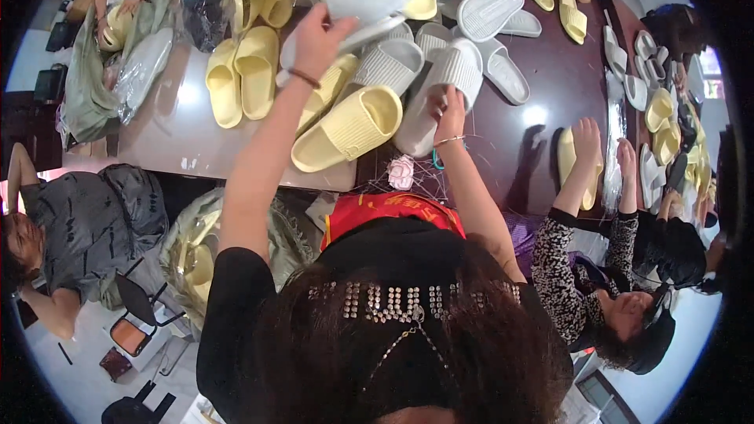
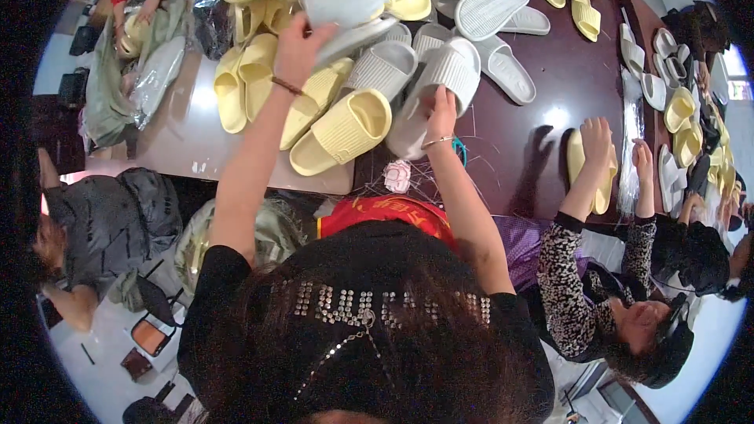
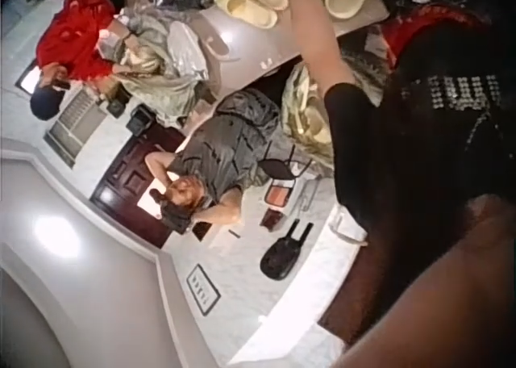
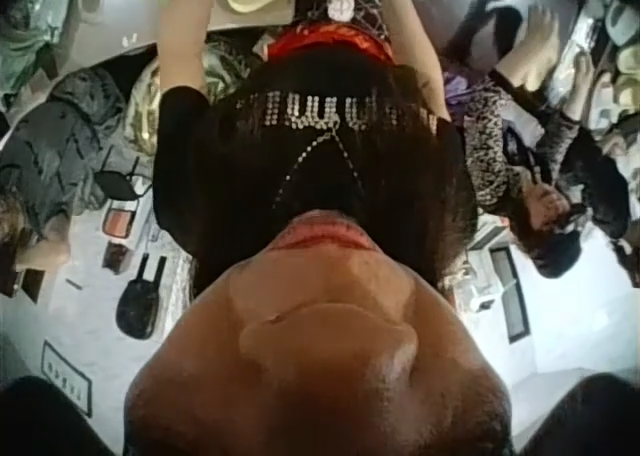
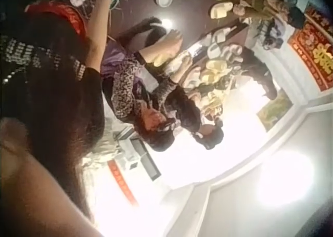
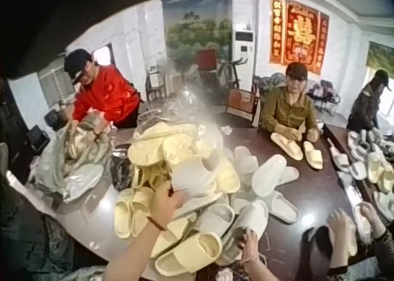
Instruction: Inspecting and trimming loose threads from slippers using scissors.
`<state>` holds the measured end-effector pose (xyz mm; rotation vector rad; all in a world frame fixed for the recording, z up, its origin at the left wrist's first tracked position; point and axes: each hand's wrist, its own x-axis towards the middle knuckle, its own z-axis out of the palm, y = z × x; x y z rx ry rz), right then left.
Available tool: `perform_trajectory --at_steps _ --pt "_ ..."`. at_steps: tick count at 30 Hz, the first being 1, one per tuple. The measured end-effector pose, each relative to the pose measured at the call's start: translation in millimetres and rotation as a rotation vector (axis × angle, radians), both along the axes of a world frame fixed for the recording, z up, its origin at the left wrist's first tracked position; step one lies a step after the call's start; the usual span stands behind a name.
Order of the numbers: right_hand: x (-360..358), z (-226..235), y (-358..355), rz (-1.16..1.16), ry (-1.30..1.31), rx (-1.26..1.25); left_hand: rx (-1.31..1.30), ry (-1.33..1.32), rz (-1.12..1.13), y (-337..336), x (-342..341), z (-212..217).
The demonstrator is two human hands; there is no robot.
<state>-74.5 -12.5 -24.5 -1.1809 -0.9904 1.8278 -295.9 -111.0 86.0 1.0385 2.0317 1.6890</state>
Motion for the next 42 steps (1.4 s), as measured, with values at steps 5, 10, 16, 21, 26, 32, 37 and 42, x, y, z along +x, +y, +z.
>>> perform_trajectory --at_steps 5,10,16,21,26,32,37,42 --pt "21.0 64.6 6.5 -0.028 0.028 0.201 -0.357 0.186 0.14 21.7 11.9 -47.1" --pt "56.1 110.4 33.4 -0.09 0.128 0.322 -0.519 0.266 0.112 27.6 24.8 -96.8" --pt "113.3 126.2 73.6 -0.096 0.162 0.334 0.129 0.488 0.149 42.7 125.1 -55.4" --pt "137.0 156.5 81.6 -0.041 0.31 0.141 -0.094 -0.141 -0.281 85.0 213.2 -76.3" --pt "174.2 160.3 87.9 -0.056 0.467 0.066 0.058 -0.859 -0.414 123.0 263.8 -82.6" --pt "215.5 95.7 108.1 -0.347 0.202 -0.052 -0.297 -0.259 -0.248 96.3 270.9 -137.9" --pt "232.8 14.4 129.4 -0.385 -0.087 -0.09 -0.691 0.63 -0.365 34.4 275.4 -148.3" --pt "242.0 -50.2 145.6 -0.416 -0.248 0.022 -0.839 0.473 -0.296 40.8 271.7 -139.0"
